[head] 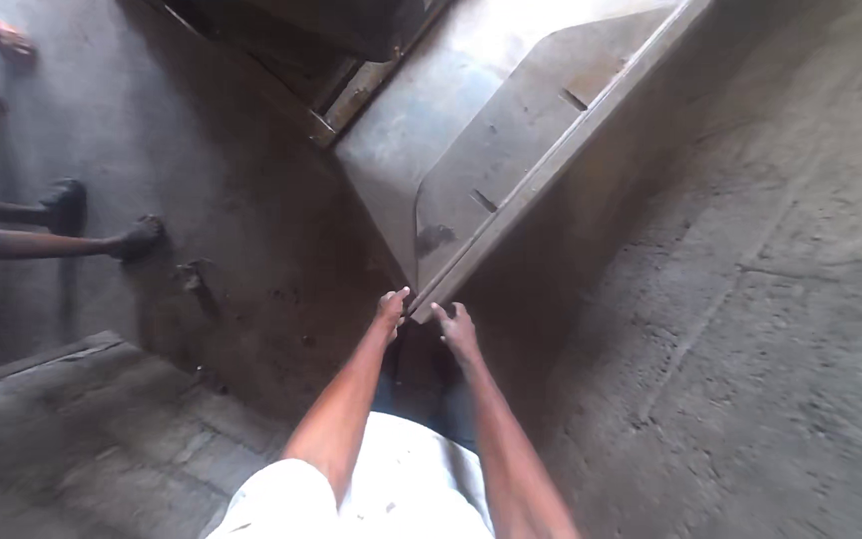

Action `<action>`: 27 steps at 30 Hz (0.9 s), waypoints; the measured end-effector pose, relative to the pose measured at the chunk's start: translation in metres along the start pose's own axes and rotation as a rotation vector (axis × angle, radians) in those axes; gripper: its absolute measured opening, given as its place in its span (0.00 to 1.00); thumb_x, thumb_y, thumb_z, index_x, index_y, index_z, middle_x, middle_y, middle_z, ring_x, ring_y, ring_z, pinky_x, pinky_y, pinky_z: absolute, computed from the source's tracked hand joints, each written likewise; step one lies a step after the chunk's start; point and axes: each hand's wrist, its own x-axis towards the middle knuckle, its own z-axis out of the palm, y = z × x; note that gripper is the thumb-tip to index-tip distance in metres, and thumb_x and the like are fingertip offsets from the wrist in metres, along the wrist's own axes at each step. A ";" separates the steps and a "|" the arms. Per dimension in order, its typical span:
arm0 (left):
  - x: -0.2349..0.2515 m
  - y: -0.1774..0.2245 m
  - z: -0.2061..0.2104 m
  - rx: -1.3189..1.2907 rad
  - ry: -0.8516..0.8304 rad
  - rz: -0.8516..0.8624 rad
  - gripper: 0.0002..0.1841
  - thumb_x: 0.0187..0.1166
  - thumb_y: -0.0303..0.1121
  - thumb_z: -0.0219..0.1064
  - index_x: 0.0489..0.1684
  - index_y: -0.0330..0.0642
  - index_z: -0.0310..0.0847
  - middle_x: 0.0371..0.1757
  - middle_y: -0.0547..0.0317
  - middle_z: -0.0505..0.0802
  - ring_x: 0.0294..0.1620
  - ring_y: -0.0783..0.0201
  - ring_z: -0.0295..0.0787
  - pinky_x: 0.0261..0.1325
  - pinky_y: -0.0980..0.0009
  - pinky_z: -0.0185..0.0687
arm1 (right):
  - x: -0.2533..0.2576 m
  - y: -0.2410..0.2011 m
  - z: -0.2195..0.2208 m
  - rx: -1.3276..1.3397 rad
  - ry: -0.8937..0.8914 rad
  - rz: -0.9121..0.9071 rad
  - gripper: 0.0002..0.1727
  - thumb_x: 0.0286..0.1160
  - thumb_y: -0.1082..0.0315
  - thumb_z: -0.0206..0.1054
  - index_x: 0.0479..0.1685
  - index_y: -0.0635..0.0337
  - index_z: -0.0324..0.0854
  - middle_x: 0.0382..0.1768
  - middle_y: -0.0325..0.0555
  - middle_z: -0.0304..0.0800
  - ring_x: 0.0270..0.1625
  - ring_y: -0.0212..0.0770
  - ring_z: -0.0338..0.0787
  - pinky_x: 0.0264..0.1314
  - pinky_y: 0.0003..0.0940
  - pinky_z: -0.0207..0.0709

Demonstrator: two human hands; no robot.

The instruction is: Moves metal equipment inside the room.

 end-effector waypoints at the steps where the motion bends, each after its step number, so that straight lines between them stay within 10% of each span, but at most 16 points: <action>1: 0.001 0.001 0.002 0.031 0.006 0.013 0.20 0.89 0.44 0.61 0.64 0.35 0.76 0.44 0.49 0.81 0.38 0.60 0.75 0.41 0.62 0.75 | 0.008 -0.007 0.008 0.041 0.027 0.034 0.41 0.81 0.42 0.68 0.83 0.63 0.66 0.67 0.66 0.85 0.63 0.58 0.89 0.63 0.57 0.82; 7: 0.013 -0.012 0.010 -0.228 -0.018 -0.168 0.35 0.89 0.56 0.55 0.86 0.40 0.63 0.83 0.37 0.73 0.80 0.42 0.71 0.75 0.38 0.71 | 0.028 -0.028 0.008 0.111 0.144 0.113 0.48 0.75 0.40 0.73 0.85 0.65 0.61 0.72 0.68 0.80 0.74 0.60 0.82 0.74 0.59 0.75; 12: 0.007 -0.015 0.039 -0.700 -0.073 -0.346 0.39 0.86 0.68 0.44 0.89 0.53 0.57 0.83 0.42 0.74 0.80 0.40 0.73 0.69 0.31 0.76 | 0.069 -0.058 -0.037 0.090 0.336 0.025 0.50 0.74 0.41 0.74 0.86 0.67 0.60 0.78 0.70 0.74 0.81 0.63 0.76 0.82 0.59 0.69; 20: 0.004 -0.021 0.062 -1.003 0.089 -0.209 0.25 0.88 0.47 0.50 0.75 0.40 0.68 0.66 0.37 0.84 0.63 0.40 0.85 0.58 0.37 0.84 | 0.133 -0.126 -0.104 0.148 0.389 0.107 0.65 0.62 0.40 0.82 0.91 0.68 0.45 0.73 0.73 0.78 0.75 0.65 0.81 0.78 0.59 0.72; 27: 0.001 -0.019 0.074 -0.998 0.210 -0.151 0.22 0.88 0.44 0.50 0.71 0.38 0.69 0.62 0.36 0.84 0.59 0.41 0.86 0.55 0.40 0.86 | 0.135 -0.128 -0.118 0.137 0.445 0.055 0.52 0.60 0.44 0.85 0.78 0.74 0.67 0.72 0.71 0.79 0.76 0.62 0.79 0.79 0.55 0.72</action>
